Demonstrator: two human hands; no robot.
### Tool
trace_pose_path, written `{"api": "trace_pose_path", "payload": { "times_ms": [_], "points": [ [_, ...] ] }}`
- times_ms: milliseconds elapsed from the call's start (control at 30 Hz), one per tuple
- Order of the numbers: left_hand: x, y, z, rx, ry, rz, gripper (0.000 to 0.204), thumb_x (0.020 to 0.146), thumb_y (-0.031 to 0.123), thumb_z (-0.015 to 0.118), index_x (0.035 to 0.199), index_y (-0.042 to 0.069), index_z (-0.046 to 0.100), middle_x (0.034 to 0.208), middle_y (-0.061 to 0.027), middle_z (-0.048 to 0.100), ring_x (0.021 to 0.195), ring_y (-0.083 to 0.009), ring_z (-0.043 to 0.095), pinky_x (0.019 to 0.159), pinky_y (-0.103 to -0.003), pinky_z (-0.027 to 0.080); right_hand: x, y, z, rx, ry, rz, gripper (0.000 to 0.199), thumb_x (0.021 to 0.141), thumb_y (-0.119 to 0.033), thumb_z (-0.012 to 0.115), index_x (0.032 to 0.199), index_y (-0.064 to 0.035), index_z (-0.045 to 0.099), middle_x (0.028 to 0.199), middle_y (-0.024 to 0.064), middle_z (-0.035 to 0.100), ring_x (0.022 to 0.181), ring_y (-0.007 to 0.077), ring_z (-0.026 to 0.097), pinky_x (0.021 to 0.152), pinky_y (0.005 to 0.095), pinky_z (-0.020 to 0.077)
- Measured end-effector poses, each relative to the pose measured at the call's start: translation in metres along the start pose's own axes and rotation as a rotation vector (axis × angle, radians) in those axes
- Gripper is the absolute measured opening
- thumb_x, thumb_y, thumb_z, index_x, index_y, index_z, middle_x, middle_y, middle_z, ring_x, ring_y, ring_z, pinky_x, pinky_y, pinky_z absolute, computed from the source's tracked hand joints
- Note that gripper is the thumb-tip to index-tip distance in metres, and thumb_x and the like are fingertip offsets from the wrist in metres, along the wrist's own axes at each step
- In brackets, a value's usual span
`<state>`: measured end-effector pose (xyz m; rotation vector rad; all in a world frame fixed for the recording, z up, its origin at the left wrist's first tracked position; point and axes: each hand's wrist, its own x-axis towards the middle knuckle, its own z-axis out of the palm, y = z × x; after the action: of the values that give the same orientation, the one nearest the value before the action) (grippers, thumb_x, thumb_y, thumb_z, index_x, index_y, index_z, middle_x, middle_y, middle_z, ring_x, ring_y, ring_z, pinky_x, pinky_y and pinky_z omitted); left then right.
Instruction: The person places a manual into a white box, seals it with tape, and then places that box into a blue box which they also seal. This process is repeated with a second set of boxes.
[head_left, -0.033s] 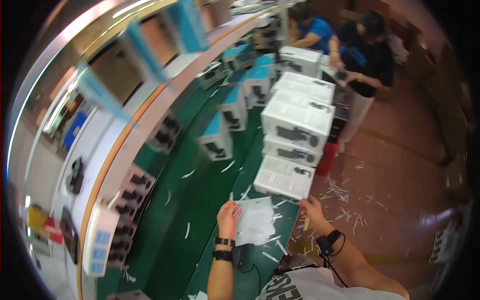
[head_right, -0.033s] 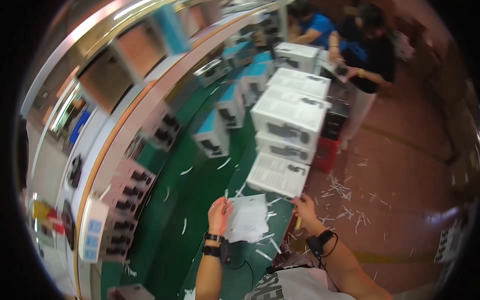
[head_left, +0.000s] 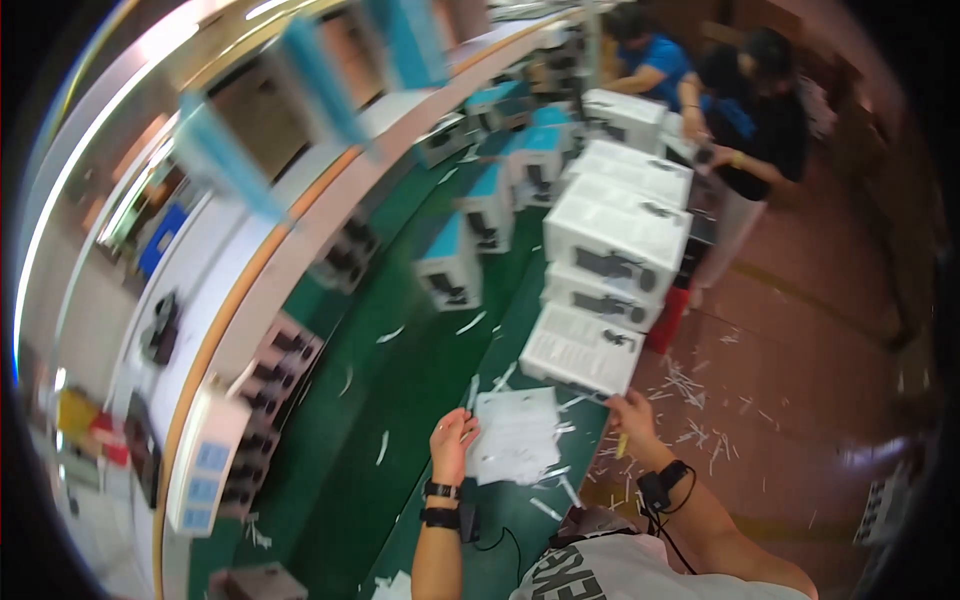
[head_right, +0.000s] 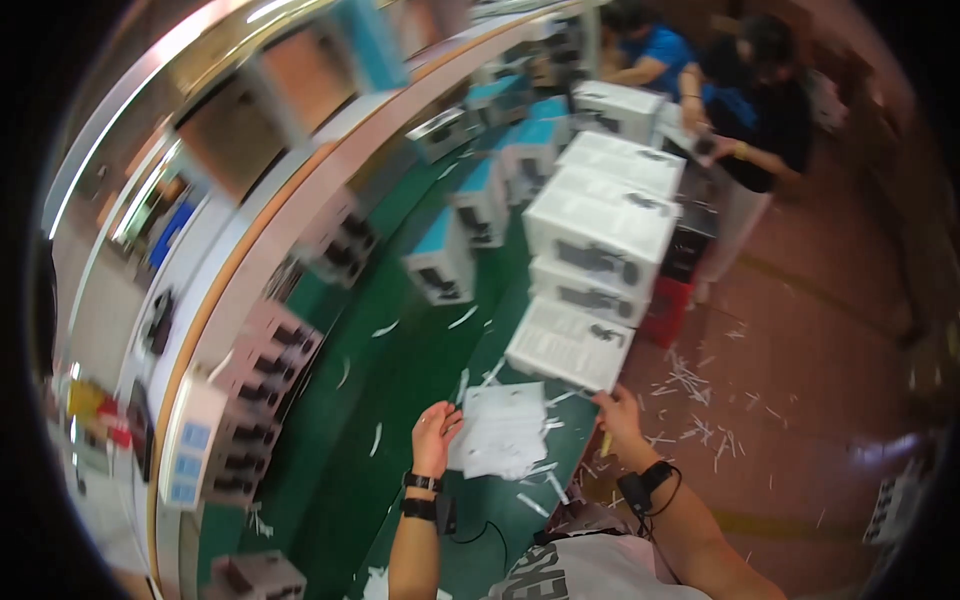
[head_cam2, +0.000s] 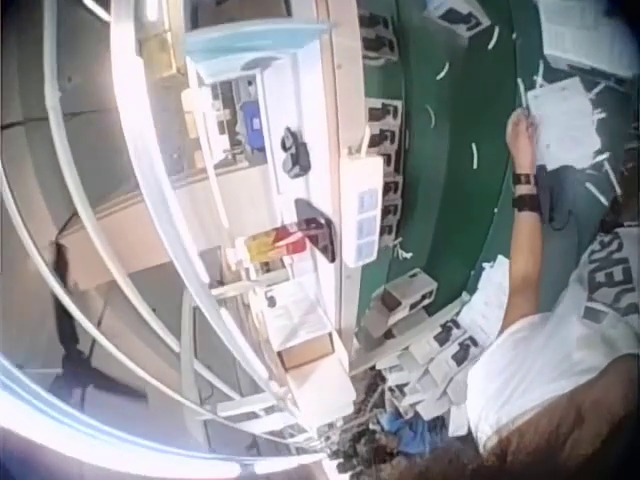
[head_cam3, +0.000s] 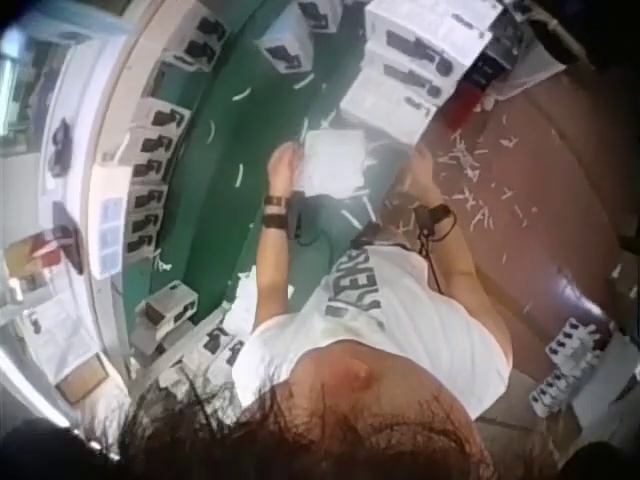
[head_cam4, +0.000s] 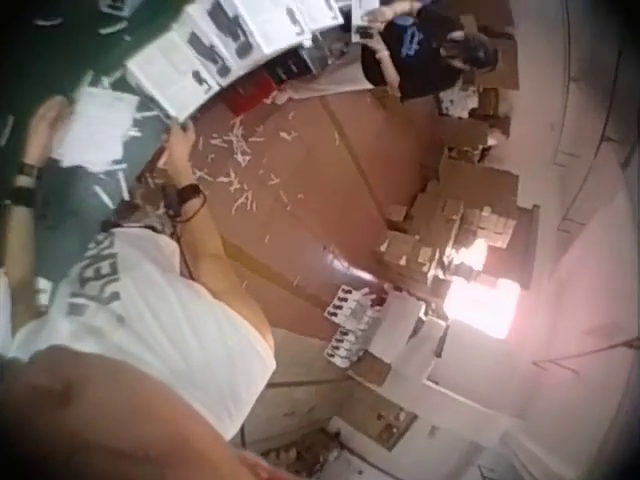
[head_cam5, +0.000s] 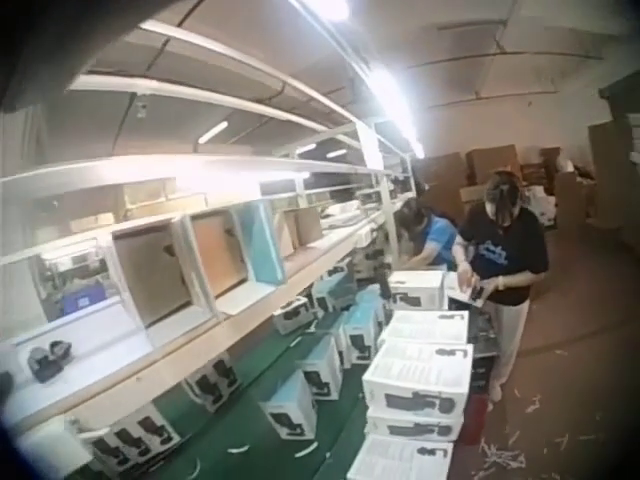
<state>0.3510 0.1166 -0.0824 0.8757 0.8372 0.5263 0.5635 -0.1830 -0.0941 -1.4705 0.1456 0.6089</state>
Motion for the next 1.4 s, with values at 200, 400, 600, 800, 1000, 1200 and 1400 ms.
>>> {"api": "trace_pose_path", "payload": {
  "times_ms": [200,400,600,800,1000,1200,1400],
  "points": [
    [-0.146,0.023,-0.296,0.653,0.724,0.178,0.031,0.094,0.017,0.067,0.120,0.001,0.066,0.103,-0.0141,0.073,0.093,-0.0309,0.072,0.084,-0.040,0.059,0.006,0.021,0.001,0.165,-0.034,0.015,0.036,0.093,-0.012,0.073,0.126,-0.0131,0.059,0.087,0.0003,0.063,0.054,0.0073,0.051,0.044,0.0211,0.0379],
    [-0.264,0.146,-0.435,1.384,1.268,0.230,0.042,0.085,0.014,0.068,0.122,-0.004,0.064,0.119,-0.0266,0.066,0.117,-0.0431,0.062,0.100,-0.048,0.052,0.008,0.126,-0.099,0.056,0.086,0.289,0.013,0.105,-0.020,0.055,0.104,-0.0088,0.061,0.079,0.0015,0.053,0.064,0.0152,0.045,0.057,0.0338,0.0393],
    [-0.335,0.198,-0.566,2.036,1.336,-0.404,0.046,0.093,0.021,0.060,0.135,0.002,0.062,0.136,-0.0217,0.062,0.124,-0.0427,0.059,0.106,-0.050,0.048,-0.046,0.157,-0.091,-0.135,0.355,0.317,0.024,0.110,-0.021,0.042,0.109,-0.0095,0.063,0.083,0.0028,0.055,0.064,0.0183,0.045,0.058,0.0378,0.0398],
    [-0.320,0.220,-0.562,1.560,1.389,0.035,0.047,0.090,0.017,0.059,0.136,0.008,0.066,0.145,-0.0195,0.057,0.134,-0.0395,0.054,0.116,-0.051,0.039,-0.130,0.107,-0.047,-0.305,0.365,0.086,0.028,0.104,-0.014,0.055,0.131,-0.0067,0.061,0.082,-0.0001,0.057,0.062,0.0113,0.048,0.056,0.0307,0.0436],
    [-0.344,0.230,-0.533,1.974,1.312,0.013,0.041,0.089,0.017,0.061,0.129,0.010,0.069,0.142,-0.0201,0.058,0.129,-0.0389,0.057,0.106,-0.050,0.048,-0.177,0.069,0.040,-0.256,-0.125,-0.118,0.024,0.099,-0.012,0.065,0.122,-0.0065,0.063,0.085,-0.0011,0.060,0.070,0.0078,0.054,0.059,0.0244,0.0436],
    [-0.368,0.191,-0.320,1.957,0.904,0.328,0.021,0.086,0.012,0.065,0.105,0.010,0.071,0.133,-0.0154,0.060,0.119,-0.0343,0.062,0.087,-0.047,0.054,-0.264,0.034,0.189,-0.393,-0.954,-0.255,0.041,0.089,-0.009,0.076,0.126,-0.0030,0.061,0.110,0.0022,0.065,0.094,0.0100,0.058,0.084,0.0244,0.0481],
    [-0.375,0.088,-0.153,1.834,0.514,0.574,0.016,0.085,0.013,0.065,0.099,0.006,0.065,0.146,-0.0171,0.055,0.132,-0.0345,0.055,0.091,-0.042,0.054,-0.312,0.019,0.245,-0.535,-1.196,-0.778,0.065,0.088,-0.013,0.078,0.144,-0.0009,0.048,0.124,0.0072,0.062,0.101,0.0126,0.057,0.090,0.0285,0.0478]
  ]
}}
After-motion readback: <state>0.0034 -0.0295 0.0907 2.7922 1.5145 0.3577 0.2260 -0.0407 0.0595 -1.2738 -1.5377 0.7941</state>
